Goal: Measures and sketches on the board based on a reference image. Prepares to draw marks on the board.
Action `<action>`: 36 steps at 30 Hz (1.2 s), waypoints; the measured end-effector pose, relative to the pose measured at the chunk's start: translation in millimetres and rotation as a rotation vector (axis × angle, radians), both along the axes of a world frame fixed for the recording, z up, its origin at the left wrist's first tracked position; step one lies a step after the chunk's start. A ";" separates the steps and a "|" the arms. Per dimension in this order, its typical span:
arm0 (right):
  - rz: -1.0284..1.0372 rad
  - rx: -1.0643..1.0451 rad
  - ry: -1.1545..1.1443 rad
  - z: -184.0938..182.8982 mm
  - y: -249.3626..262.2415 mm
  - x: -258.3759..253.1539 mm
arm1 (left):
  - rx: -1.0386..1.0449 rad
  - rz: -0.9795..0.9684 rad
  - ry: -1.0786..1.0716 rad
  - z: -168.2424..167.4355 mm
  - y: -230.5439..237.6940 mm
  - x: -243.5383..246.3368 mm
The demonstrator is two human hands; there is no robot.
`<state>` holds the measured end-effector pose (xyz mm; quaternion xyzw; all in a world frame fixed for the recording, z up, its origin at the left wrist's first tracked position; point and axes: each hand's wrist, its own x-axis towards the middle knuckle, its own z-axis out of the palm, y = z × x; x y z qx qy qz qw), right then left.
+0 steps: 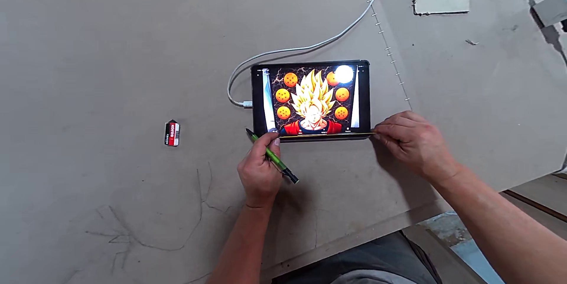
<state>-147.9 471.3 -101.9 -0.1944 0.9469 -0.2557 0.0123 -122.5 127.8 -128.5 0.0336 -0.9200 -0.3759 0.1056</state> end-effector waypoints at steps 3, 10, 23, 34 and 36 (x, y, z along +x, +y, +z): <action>-0.005 0.008 0.005 -1.9 1.7 -0.9 | -0.027 -0.002 -0.017 0.5 0.2 -0.4; 0.004 -0.016 0.000 -4.3 2.6 -0.9 | -0.020 0.011 -0.044 1.7 1.5 -1.3; 0.007 -0.005 -0.016 -2.5 1.5 -2.9 | 0.010 0.013 -0.023 0.4 -0.2 -3.6; -0.005 -0.027 -0.002 -2.8 0.0 -3.0 | 0.039 0.013 -0.025 0.4 -0.4 -4.0; -0.008 -0.021 0.002 -3.0 -0.5 -3.6 | 0.042 0.016 -0.021 0.4 -0.2 -4.4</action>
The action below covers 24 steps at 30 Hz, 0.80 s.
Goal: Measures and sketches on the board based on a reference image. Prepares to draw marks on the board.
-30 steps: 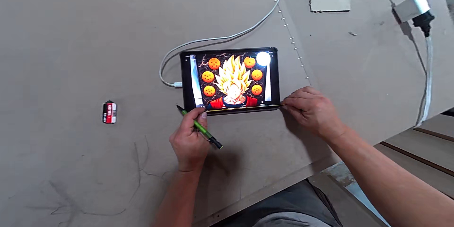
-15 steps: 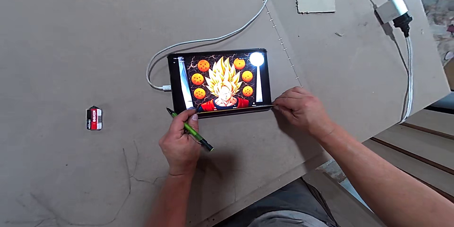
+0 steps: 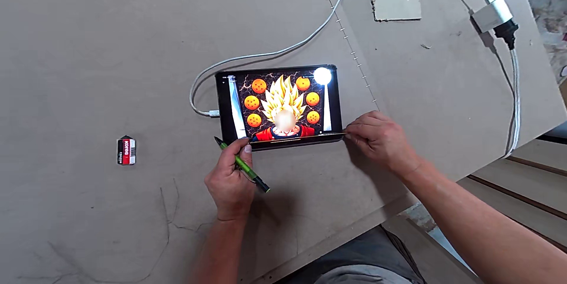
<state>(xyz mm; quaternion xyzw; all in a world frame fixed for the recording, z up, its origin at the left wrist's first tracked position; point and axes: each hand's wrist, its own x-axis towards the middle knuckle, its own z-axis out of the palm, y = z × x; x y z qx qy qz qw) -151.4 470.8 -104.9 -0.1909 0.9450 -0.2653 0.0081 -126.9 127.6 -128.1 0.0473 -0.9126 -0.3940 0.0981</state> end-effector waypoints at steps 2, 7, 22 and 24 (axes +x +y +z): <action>0.001 0.003 0.000 0.4 0.0 -0.6 | -0.005 0.002 0.005 -0.3 0.4 -0.2; -0.001 0.010 0.004 0.0 0.3 -0.3 | -0.004 -0.002 0.014 -0.5 1.0 -0.2; 0.014 -0.002 0.008 0.0 0.9 -1.2 | 0.000 -0.005 0.035 -2.9 -0.7 0.7; 0.022 0.001 0.003 -0.2 1.4 -1.6 | 0.000 -0.007 0.041 -3.7 -1.3 0.9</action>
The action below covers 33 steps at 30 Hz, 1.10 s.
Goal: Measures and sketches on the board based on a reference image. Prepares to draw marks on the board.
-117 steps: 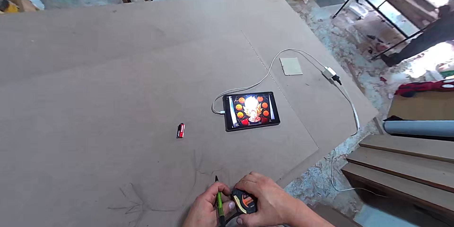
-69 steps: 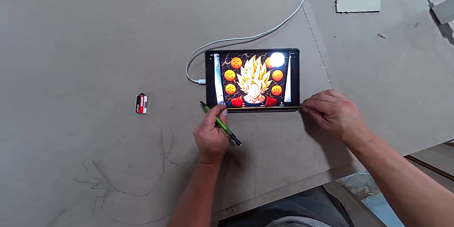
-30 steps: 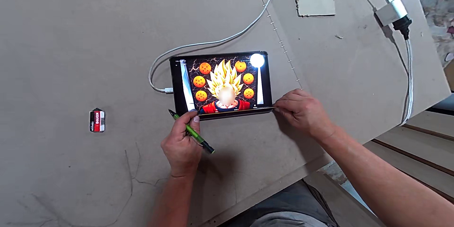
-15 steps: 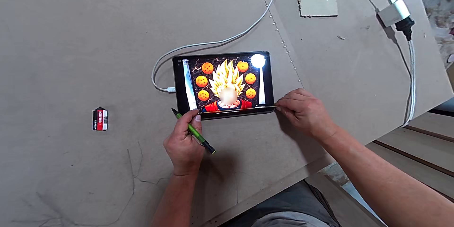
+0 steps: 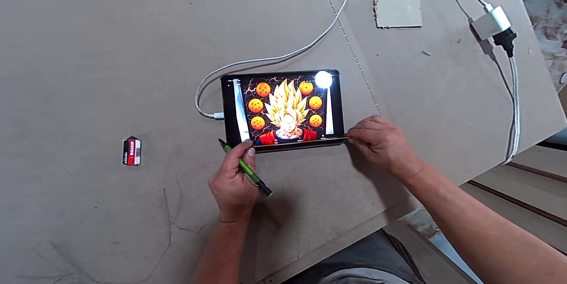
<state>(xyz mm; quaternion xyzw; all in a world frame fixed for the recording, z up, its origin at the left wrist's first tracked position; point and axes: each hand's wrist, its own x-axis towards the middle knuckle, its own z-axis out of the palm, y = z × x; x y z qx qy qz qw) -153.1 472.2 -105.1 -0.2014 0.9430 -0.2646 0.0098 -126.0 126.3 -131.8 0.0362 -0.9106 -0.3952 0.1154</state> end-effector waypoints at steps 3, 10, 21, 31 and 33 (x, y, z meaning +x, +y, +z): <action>0.005 0.009 -0.011 0.8 0.4 0.6 | -0.005 -0.015 0.000 -0.3 -0.8 0.3; 0.001 0.010 -0.019 1.7 0.0 0.8 | 0.000 -0.013 0.017 -1.4 -0.1 0.4; -0.031 -0.003 -0.024 2.0 3.0 -27.9 | -0.024 -0.022 0.016 -2.9 0.1 1.2; -0.021 0.015 -0.025 4.4 2.8 -41.5 | -0.025 -0.030 0.022 -1.1 1.0 1.2; -0.023 0.012 -0.026 4.9 1.8 -41.2 | -0.022 -0.030 0.021 -0.4 1.3 1.1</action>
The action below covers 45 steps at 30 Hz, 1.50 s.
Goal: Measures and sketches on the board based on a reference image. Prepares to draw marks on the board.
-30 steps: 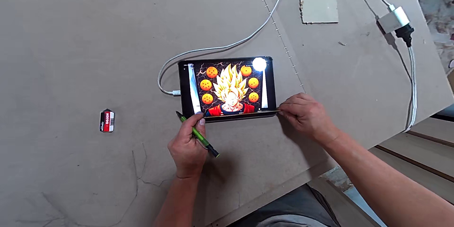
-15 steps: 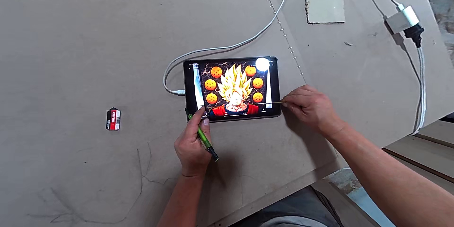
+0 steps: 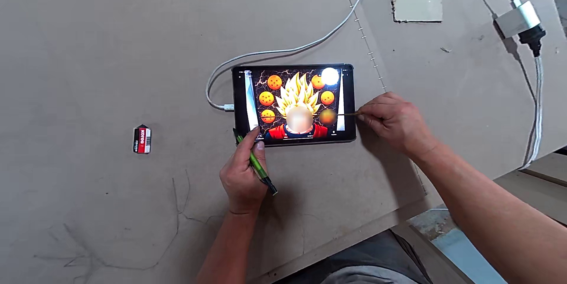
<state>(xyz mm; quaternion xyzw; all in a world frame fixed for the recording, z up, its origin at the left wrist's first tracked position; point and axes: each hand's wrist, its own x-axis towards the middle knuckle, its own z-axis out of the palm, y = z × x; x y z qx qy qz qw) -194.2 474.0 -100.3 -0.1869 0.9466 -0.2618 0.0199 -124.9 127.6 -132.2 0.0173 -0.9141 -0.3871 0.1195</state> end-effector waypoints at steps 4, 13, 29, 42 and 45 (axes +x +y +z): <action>-0.009 0.008 -0.003 -0.7 -0.2 0.2 | 0.000 0.003 -0.012 0.1 0.2 0.5; -0.005 0.014 0.002 0.1 -0.9 0.4 | -0.009 0.014 -0.009 1.1 1.3 0.1; -0.009 0.034 0.011 -0.2 -0.5 0.1 | -0.004 0.014 -0.014 1.1 1.1 -0.3; -0.008 0.019 0.008 -0.5 -0.7 0.0 | 0.134 0.023 -0.047 5.0 -1.8 1.8; -0.006 0.019 0.014 -0.6 -0.4 0.0 | 0.248 0.091 -0.086 14.9 -16.7 15.4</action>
